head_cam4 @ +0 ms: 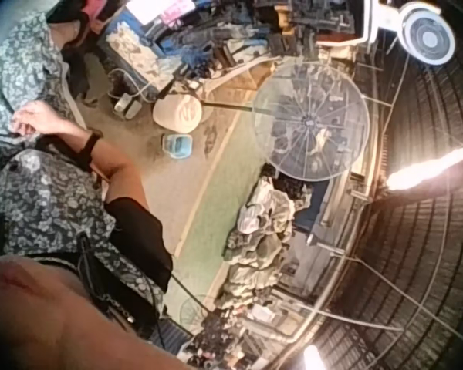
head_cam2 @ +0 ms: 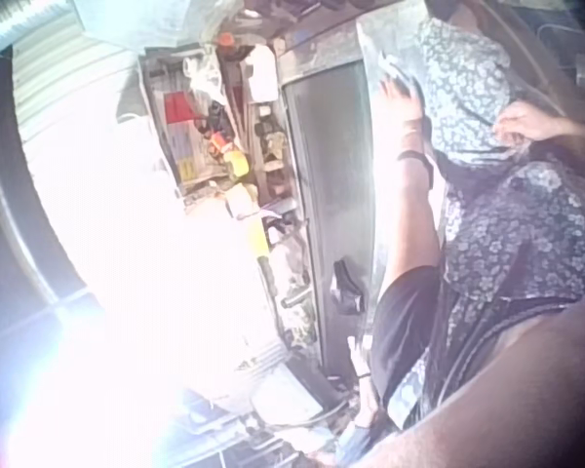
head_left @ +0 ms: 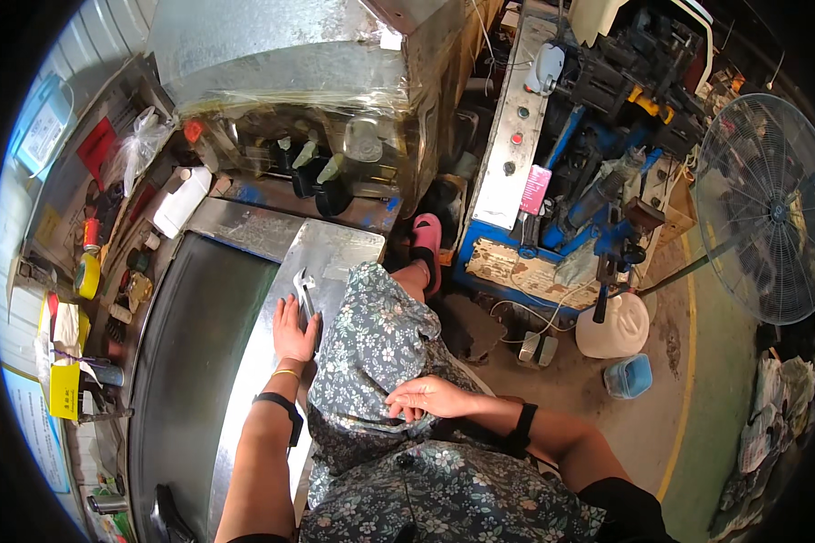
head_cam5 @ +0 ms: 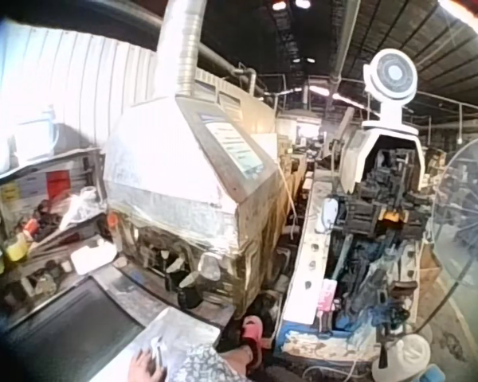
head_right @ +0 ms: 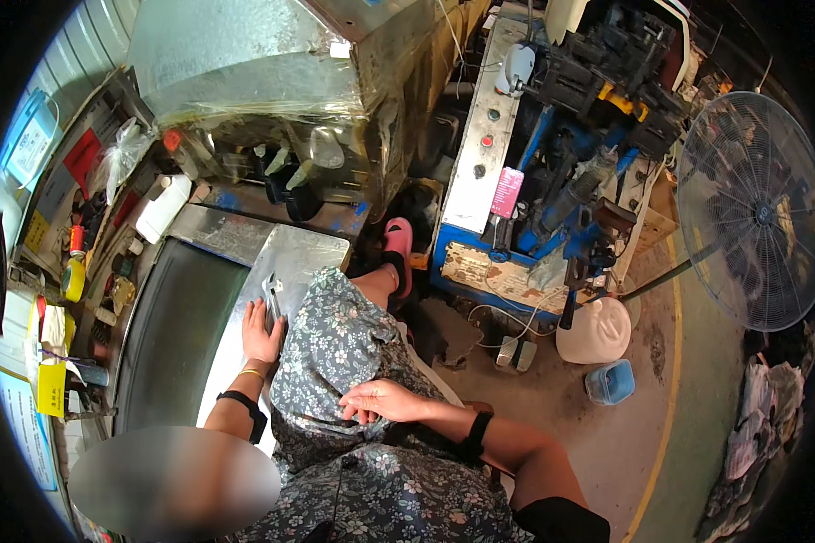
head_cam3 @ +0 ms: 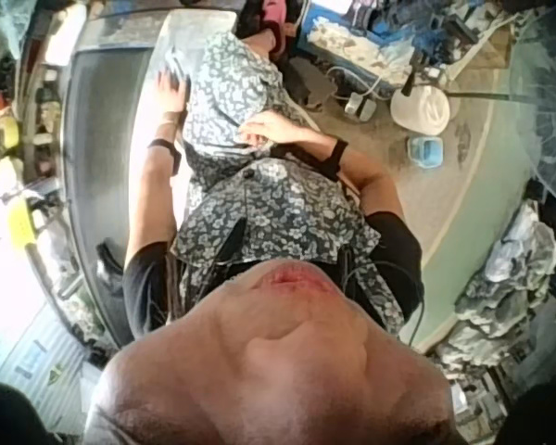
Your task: Manually assembling and checking shoe components on a production line.
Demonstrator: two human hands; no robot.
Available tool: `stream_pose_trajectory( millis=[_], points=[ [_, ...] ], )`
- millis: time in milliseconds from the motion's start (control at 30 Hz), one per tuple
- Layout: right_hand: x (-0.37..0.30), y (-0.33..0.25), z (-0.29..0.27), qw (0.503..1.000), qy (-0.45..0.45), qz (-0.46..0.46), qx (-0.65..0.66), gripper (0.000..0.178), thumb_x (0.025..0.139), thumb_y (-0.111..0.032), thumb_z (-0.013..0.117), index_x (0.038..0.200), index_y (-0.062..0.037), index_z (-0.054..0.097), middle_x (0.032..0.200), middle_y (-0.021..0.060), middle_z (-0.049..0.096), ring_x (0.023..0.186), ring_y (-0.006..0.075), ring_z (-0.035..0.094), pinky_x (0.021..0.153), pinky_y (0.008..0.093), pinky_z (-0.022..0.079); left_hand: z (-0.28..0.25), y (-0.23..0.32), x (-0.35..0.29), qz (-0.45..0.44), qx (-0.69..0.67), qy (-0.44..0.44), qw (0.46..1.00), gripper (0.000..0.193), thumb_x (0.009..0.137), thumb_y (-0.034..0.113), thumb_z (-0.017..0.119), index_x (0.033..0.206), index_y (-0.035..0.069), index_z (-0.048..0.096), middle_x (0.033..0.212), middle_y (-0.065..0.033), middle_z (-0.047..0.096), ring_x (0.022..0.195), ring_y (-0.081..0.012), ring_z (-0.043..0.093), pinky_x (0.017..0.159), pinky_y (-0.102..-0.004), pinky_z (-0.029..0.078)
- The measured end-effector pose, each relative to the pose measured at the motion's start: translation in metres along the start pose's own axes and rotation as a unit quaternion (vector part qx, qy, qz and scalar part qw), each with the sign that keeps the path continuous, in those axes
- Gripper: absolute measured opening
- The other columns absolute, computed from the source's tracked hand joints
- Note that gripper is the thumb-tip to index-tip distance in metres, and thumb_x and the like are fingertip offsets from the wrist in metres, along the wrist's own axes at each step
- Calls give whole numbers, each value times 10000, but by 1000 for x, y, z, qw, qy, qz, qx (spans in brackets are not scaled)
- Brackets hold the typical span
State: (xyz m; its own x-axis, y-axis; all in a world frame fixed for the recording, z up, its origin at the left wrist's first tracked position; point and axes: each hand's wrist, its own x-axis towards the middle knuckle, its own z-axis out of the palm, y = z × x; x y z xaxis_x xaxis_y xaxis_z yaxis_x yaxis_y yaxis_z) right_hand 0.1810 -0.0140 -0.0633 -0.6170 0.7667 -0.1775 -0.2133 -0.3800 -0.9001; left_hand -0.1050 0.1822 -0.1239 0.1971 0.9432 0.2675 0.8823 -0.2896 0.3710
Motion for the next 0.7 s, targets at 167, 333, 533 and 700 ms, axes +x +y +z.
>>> stream_pose_trajectory(
  millis=[167,333,533,700],
  points=[
    [3,-2,-3,999,-39,2,11,283,1040,-165,489,1251,-17,605,1075,69,699,797,110,640,663,242,504,-4,-3,-1,-3,-1,8,1000,586,860,375,647,1288,-17,567,1416,-165,514,1389,-366,365,1157,-448,279],
    [7,3,-11,999,-42,31,2,179,1001,-130,563,1106,-6,638,994,86,715,761,127,657,648,248,515,-7,-5,-2,-13,-6,11,1000,592,857,371,649,1290,-24,563,1416,-179,510,1386,-378,366,1153,-452,285],
    [4,16,-12,1000,12,0,-19,105,974,-80,583,916,2,612,793,109,697,668,144,665,591,263,530,-11,-8,-3,-31,-37,-31,998,695,869,436,593,1366,-36,480,1463,-220,439,1401,-403,331,1170,-462,248],
    [0,12,-5,996,89,8,-6,329,1041,-287,492,839,-38,565,646,66,626,529,99,574,482,222,461,-16,-6,-2,-7,-15,-30,999,671,884,479,563,1312,-37,544,1462,-189,457,1417,-364,324,1173,-446,251]
  ],
)
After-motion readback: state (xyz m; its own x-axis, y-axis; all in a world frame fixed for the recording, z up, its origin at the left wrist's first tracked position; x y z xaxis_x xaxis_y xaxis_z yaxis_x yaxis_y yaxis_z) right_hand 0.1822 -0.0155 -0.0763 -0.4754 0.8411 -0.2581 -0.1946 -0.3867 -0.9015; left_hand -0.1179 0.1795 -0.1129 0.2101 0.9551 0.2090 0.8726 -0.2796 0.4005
